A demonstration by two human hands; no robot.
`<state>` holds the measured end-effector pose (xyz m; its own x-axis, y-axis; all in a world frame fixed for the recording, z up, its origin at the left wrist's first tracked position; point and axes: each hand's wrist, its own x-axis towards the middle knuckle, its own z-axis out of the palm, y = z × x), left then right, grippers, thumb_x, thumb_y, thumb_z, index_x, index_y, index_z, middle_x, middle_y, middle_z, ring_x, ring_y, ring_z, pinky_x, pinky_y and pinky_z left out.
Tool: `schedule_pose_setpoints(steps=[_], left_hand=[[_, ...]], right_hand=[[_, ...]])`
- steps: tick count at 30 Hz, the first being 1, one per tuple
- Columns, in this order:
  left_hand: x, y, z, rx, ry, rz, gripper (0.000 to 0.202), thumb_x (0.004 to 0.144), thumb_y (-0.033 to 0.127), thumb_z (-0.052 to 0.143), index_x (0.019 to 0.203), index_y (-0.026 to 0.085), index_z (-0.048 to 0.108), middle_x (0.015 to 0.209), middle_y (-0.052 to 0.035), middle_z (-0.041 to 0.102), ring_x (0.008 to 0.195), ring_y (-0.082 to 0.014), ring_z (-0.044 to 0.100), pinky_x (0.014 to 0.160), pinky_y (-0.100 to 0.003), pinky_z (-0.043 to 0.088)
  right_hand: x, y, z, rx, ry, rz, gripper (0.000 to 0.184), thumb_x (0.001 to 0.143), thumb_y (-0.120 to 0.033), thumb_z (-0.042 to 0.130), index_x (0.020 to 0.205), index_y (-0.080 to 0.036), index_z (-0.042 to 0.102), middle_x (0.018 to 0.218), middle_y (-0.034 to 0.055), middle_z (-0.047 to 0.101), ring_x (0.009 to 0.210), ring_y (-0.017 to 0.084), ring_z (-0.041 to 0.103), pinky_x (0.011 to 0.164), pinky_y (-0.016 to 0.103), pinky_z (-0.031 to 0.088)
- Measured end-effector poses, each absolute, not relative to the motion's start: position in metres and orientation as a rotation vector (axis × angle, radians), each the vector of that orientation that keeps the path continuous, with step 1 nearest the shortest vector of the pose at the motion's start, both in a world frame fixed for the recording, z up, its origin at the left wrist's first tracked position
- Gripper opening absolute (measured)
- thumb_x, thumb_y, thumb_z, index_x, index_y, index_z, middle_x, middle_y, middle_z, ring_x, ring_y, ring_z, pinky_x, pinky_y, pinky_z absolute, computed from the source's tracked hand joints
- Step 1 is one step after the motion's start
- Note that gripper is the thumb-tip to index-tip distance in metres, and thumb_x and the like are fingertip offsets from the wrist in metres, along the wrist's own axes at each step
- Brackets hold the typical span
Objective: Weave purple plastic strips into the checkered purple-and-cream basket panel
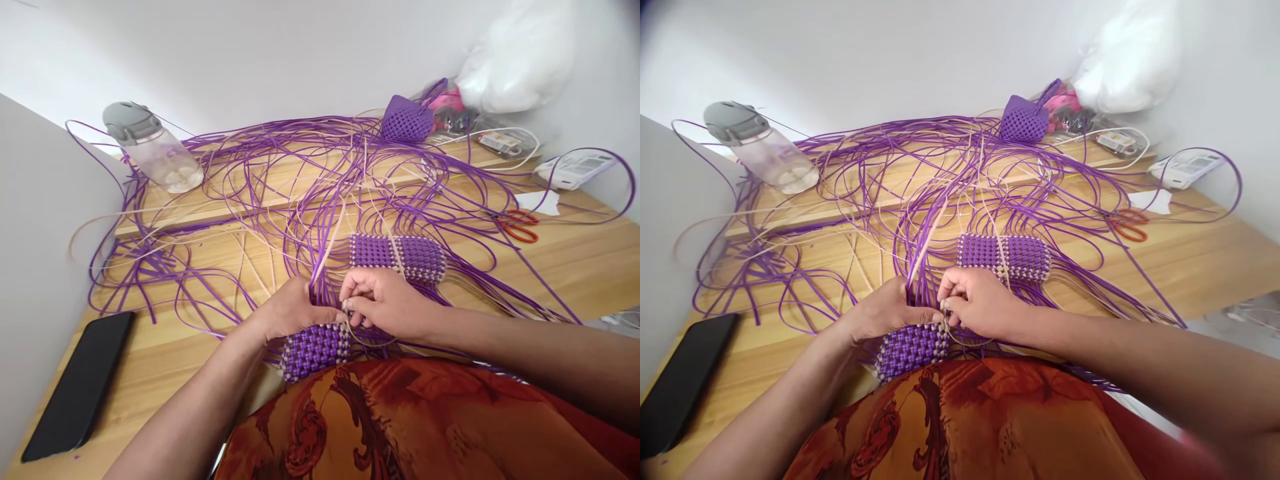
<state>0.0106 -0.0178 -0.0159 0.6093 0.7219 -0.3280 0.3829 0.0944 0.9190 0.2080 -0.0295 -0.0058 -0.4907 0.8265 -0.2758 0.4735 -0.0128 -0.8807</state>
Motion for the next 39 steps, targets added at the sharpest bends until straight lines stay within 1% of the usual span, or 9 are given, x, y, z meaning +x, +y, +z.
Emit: schedule_pose_setpoints(steps=[8,12,16,22,26,29,32,36,39], left_hand=[[0.001,-0.02,-0.001,1.739,1.168,0.316,0.051,0.059,0.048,0.077,0.099,0.018,0.066,0.079,-0.0008,0.067,0.073,-0.0182,0.058,0.063,-0.024,0.042],[-0.002,-0.013,-0.005,1.604,1.036,0.444,0.041,0.076,0.047,0.064,0.104,0.016,0.062,0.09,-0.0035,0.066,0.081,-0.0173,0.058,0.073,-0.026,0.045],[0.002,-0.009,-0.016,1.515,1.111,0.567,0.038,0.084,0.047,0.052,0.095,0.013,0.063,0.085,-0.0045,0.064,0.074,-0.0148,0.055,0.07,-0.027,0.044],[0.014,-0.016,-0.014,1.451,0.968,0.305,0.037,0.068,0.041,0.073,0.092,0.013,0.064,0.081,-0.0021,0.064,0.071,-0.014,0.056,0.064,-0.024,0.042],[0.01,-0.017,-0.003,1.66,1.111,0.146,0.044,0.063,0.049,0.074,0.091,0.017,0.064,0.078,-0.0006,0.065,0.069,-0.0169,0.058,0.061,-0.025,0.041],[0.005,-0.026,-0.005,1.952,1.501,0.089,0.058,0.06,0.061,0.071,0.098,0.018,0.06,0.08,-0.0054,0.066,0.076,-0.0254,0.062,0.063,-0.029,0.041],[0.005,-0.043,-0.016,2.074,1.764,0.044,0.067,0.069,0.064,0.062,0.114,0.016,0.05,0.079,-0.0097,0.066,0.08,-0.0312,0.064,0.065,-0.033,0.042],[0.005,-0.064,-0.025,2.09,1.873,0.313,0.077,0.075,0.057,0.062,0.134,0.019,0.03,0.09,-0.0086,0.065,0.087,-0.0275,0.065,0.073,-0.034,0.045],[-0.002,-0.068,-0.021,1.948,1.856,0.444,0.068,0.076,0.056,0.061,0.13,0.021,0.037,0.091,-0.0053,0.064,0.08,-0.0225,0.064,0.071,-0.032,0.046]], right_hand=[[0.209,-0.036,-0.021,-1.316,-1.817,1.454,0.005,0.081,-0.018,0.05,0.084,-0.017,0.054,0.065,-0.0006,0.064,0.06,0.01,0.064,0.056,0.019,0.046],[0.21,-0.037,-0.026,-1.284,-1.763,1.489,0.005,0.083,-0.022,0.052,0.084,-0.017,0.052,0.065,-0.0006,0.063,0.06,0.01,0.063,0.057,0.02,0.048],[0.21,-0.037,-0.025,-1.275,-1.743,1.508,0.007,0.083,-0.023,0.053,0.083,-0.017,0.052,0.065,-0.0004,0.063,0.06,0.01,0.063,0.057,0.02,0.048],[0.207,-0.036,-0.023,-1.291,-1.671,1.552,0.007,0.081,-0.023,0.055,0.08,-0.017,0.051,0.064,-0.0007,0.062,0.058,0.01,0.062,0.054,0.02,0.048],[0.206,-0.036,-0.03,-1.258,-1.65,1.548,0.005,0.08,-0.021,0.054,0.081,-0.017,0.052,0.064,-0.0012,0.061,0.059,0.011,0.064,0.054,0.019,0.049],[0.205,-0.035,-0.038,-1.257,-1.685,1.511,0.004,0.08,-0.021,0.054,0.081,-0.017,0.051,0.063,-0.0007,0.062,0.059,0.012,0.064,0.055,0.02,0.048],[0.204,-0.033,-0.045,-1.251,-1.738,1.46,0.003,0.081,-0.02,0.052,0.082,-0.018,0.052,0.062,-0.0005,0.063,0.058,0.011,0.064,0.055,0.02,0.046],[0.204,-0.032,-0.047,-1.225,-1.745,1.457,0.004,0.082,-0.022,0.053,0.082,-0.018,0.052,0.062,-0.0008,0.063,0.058,0.012,0.065,0.055,0.02,0.046],[0.204,-0.032,-0.047,-1.214,-1.711,1.479,0.004,0.081,-0.022,0.053,0.082,-0.018,0.052,0.063,-0.0014,0.062,0.059,0.012,0.065,0.054,0.02,0.047]])
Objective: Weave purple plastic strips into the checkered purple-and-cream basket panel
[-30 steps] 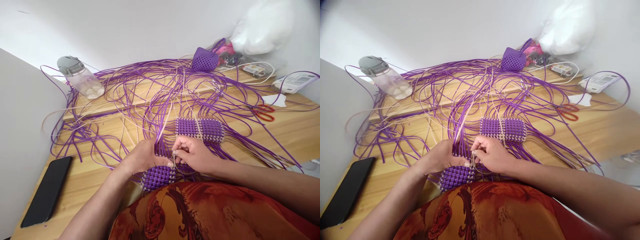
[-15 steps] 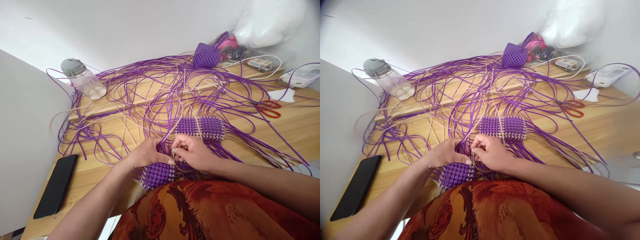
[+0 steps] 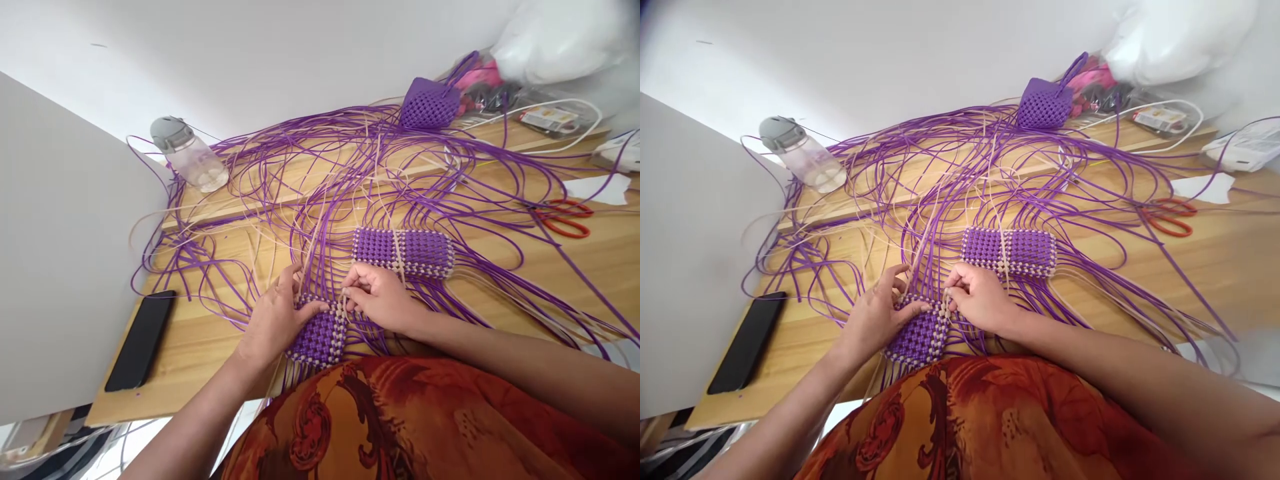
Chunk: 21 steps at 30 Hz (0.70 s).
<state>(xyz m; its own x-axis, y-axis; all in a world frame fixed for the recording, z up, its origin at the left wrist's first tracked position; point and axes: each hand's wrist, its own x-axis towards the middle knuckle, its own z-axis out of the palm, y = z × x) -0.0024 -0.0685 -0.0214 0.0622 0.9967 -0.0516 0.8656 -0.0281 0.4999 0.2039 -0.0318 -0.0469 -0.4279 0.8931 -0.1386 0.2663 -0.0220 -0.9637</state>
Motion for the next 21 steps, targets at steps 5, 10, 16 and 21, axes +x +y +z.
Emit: schedule_pose_setpoints(steps=[5,10,16,21], left_hand=[[-0.029,-0.067,-0.004,1.665,1.843,0.394,0.051,0.083,0.06,0.047,0.111,0.018,0.053,0.082,-0.0044,0.067,0.074,-0.0198,0.063,0.067,-0.029,0.044],[-0.046,-0.07,0.008,1.704,1.609,0.149,0.053,0.088,0.06,0.034,0.09,0.017,0.065,0.082,-0.0051,0.067,0.076,-0.0197,0.061,0.068,-0.028,0.042],[-0.041,-0.069,0.011,1.354,1.237,0.189,0.05,0.082,0.059,0.049,0.095,0.013,0.063,0.081,-0.0046,0.065,0.07,-0.0156,0.057,0.064,-0.024,0.042],[-0.025,-0.047,-0.002,0.842,1.073,0.366,0.054,0.073,0.061,0.061,0.086,0.009,0.064,0.079,-0.0115,0.069,0.071,-0.0203,0.063,0.076,-0.035,0.047]], right_hand=[[0.204,-0.032,-0.046,-1.189,-1.669,1.498,0.005,0.081,-0.022,0.054,0.081,-0.018,0.051,0.064,-0.0016,0.061,0.059,0.013,0.065,0.054,0.021,0.049],[0.204,-0.031,-0.049,-1.171,-1.663,1.477,0.003,0.081,-0.021,0.054,0.08,-0.018,0.052,0.065,-0.0013,0.062,0.058,0.012,0.064,0.054,0.021,0.05],[0.204,-0.032,-0.052,-1.143,-1.623,1.504,0.003,0.081,-0.019,0.054,0.08,-0.018,0.051,0.065,-0.0017,0.061,0.057,0.012,0.064,0.054,0.022,0.051],[0.203,-0.032,-0.05,-1.128,-1.599,1.525,0.003,0.081,-0.019,0.055,0.081,-0.018,0.052,0.061,-0.0022,0.06,0.056,0.011,0.063,0.053,0.021,0.05]])
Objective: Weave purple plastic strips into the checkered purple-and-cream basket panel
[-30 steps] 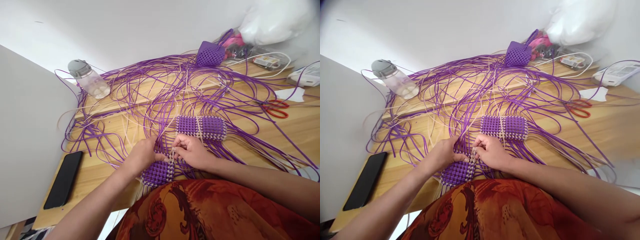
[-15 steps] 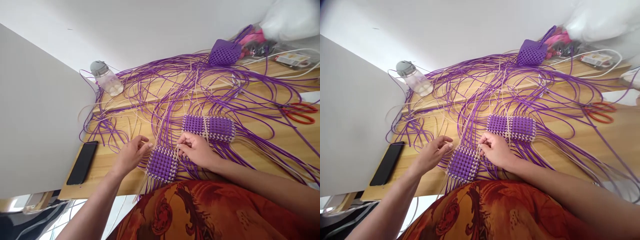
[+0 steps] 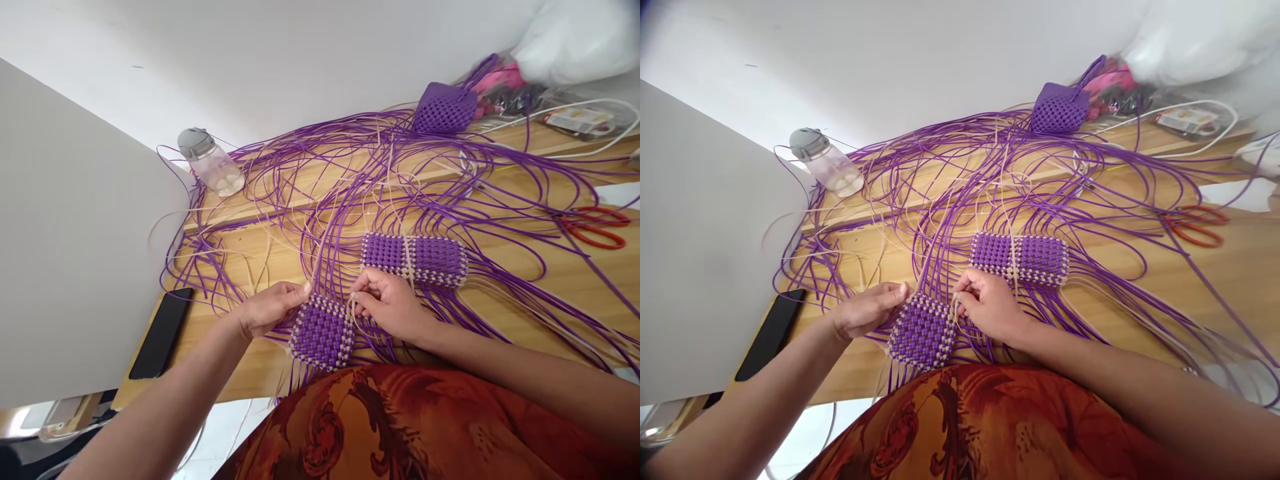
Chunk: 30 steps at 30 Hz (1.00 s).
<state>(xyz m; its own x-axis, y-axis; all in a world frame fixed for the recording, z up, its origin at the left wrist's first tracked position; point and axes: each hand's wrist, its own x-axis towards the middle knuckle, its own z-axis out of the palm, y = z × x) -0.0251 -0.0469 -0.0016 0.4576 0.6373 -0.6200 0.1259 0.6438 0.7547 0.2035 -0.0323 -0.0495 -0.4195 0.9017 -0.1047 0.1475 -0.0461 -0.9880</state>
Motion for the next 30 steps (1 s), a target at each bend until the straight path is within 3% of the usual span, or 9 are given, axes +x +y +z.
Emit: schedule_pose_setpoints(steps=[6,10,12,15,17,20,30], left_hand=[[-0.023,-0.01,-0.023,0.705,0.935,0.079,0.062,0.06,0.068,0.067,0.089,0.014,0.069,0.094,-0.0111,0.073,0.095,-0.0239,0.064,0.093,-0.036,0.042],[-0.019,0.004,-0.027,0.705,0.917,0.028,0.067,0.057,0.076,0.061,0.085,0.016,0.071,0.09,-0.008,0.074,0.098,-0.0237,0.063,0.092,-0.034,0.043],[-0.011,0.007,-0.025,0.747,0.926,0.019,0.059,0.059,0.069,0.066,0.083,0.016,0.072,0.086,-0.0073,0.074,0.092,-0.0226,0.064,0.09,-0.034,0.045],[0.001,0.008,-0.021,0.923,0.884,0.07,0.037,0.059,0.036,0.081,0.089,0.015,0.072,0.09,-0.0063,0.074,0.09,-0.0191,0.064,0.09,-0.031,0.044],[0.005,0.005,-0.02,0.997,0.892,0.125,0.032,0.059,0.024,0.081,0.088,0.014,0.073,0.089,-0.0061,0.074,0.085,-0.0173,0.064,0.088,-0.03,0.045],[0.007,-0.004,-0.022,1.02,0.943,0.223,0.026,0.06,0.019,0.078,0.085,0.013,0.074,0.082,-0.0053,0.073,0.077,-0.0156,0.063,0.082,-0.029,0.047],[0.02,-0.019,-0.031,1.196,0.859,0.424,0.025,0.065,0.018,0.075,0.09,0.013,0.072,0.082,-0.003,0.07,0.076,-0.0153,0.061,0.077,-0.028,0.048]], right_hand=[[0.205,-0.033,-0.047,-1.083,-1.547,1.563,0.005,0.081,-0.018,0.057,0.081,-0.017,0.052,0.063,-0.0018,0.06,0.057,0.01,0.061,0.055,0.02,0.05],[0.207,-0.033,-0.047,-1.04,-1.554,1.556,0.005,0.082,-0.018,0.057,0.081,-0.016,0.053,0.063,-0.0015,0.06,0.056,0.009,0.059,0.055,0.019,0.049],[0.208,-0.032,-0.048,-1.023,-1.575,1.542,0.005,0.082,-0.019,0.057,0.081,-0.016,0.053,0.064,-0.0013,0.06,0.057,0.008,0.059,0.055,0.019,0.049],[0.209,-0.032,-0.048,-1.019,-1.588,1.525,0.006,0.083,-0.019,0.058,0.081,-0.016,0.053,0.065,-0.0011,0.061,0.057,0.009,0.059,0.056,0.02,0.049],[0.209,-0.032,-0.047,-1.02,-1.582,1.526,0.005,0.082,-0.019,0.058,0.081,-0.016,0.054,0.066,-0.0011,0.061,0.057,0.009,0.059,0.056,0.02,0.049],[0.208,-0.032,-0.046,-1.035,-1.561,1.54,0.005,0.082,-0.018,0.058,0.08,-0.016,0.054,0.066,-0.001,0.06,0.058,0.009,0.058,0.055,0.02,0.049],[0.207,-0.033,-0.036,-1.175,-1.68,1.516,0.005,0.077,-0.015,0.055,0.077,-0.015,0.06,0.063,-0.0005,0.061,0.055,0.009,0.056,0.053,0.02,0.045]])
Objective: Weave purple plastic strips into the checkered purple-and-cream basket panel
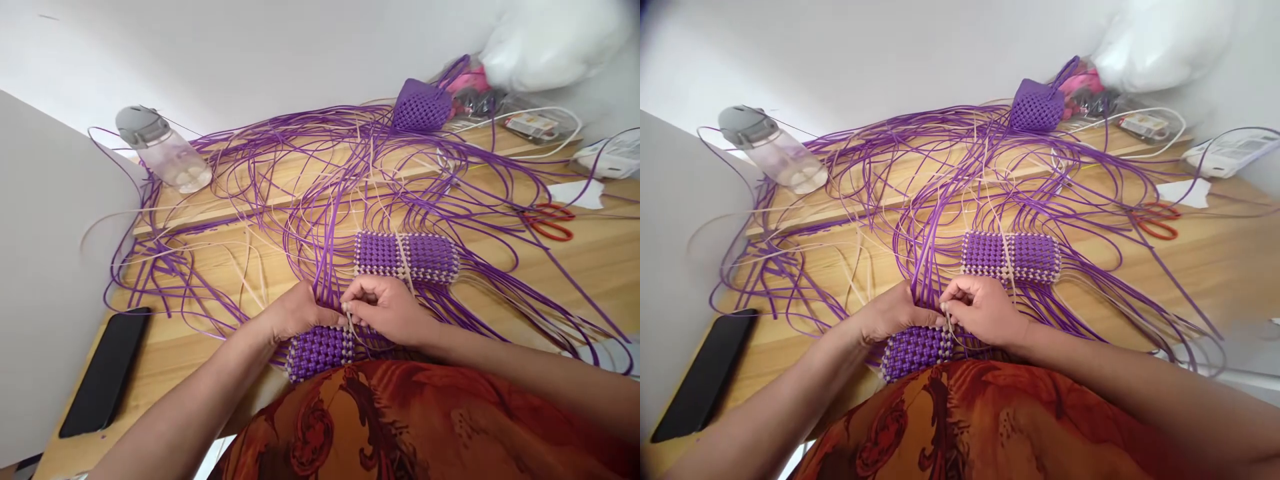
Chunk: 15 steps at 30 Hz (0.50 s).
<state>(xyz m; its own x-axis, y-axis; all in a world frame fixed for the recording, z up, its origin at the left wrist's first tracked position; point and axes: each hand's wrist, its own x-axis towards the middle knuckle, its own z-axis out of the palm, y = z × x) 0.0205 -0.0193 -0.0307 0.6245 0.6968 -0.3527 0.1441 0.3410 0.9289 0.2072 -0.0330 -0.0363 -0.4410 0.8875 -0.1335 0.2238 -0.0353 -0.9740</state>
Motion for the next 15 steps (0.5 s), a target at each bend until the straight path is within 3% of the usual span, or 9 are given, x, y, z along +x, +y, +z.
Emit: schedule_pose_setpoints(steps=[8,15], left_hand=[[0.014,-0.022,-0.035,1.207,0.832,0.437,0.032,0.067,0.028,0.075,0.095,0.013,0.072,0.083,-0.0043,0.07,0.08,-0.0189,0.063,0.08,-0.03,0.048],[0.018,-0.028,-0.026,1.232,0.877,0.504,0.042,0.061,0.029,0.078,0.101,0.018,0.07,0.092,-0.0014,0.071,0.089,-0.0197,0.063,0.084,-0.03,0.048]], right_hand=[[0.214,-0.038,-0.008,-1.282,-2.077,1.223,0.012,0.076,-0.012,0.054,0.08,-0.02,0.063,0.07,-0.0032,0.064,0.062,0.008,0.056,0.059,0.02,0.041],[0.207,-0.046,-0.014,-1.28,-1.964,1.202,0.009,0.078,-0.013,0.055,0.077,-0.017,0.063,0.07,-0.0025,0.065,0.061,0.007,0.056,0.059,0.018,0.042]])
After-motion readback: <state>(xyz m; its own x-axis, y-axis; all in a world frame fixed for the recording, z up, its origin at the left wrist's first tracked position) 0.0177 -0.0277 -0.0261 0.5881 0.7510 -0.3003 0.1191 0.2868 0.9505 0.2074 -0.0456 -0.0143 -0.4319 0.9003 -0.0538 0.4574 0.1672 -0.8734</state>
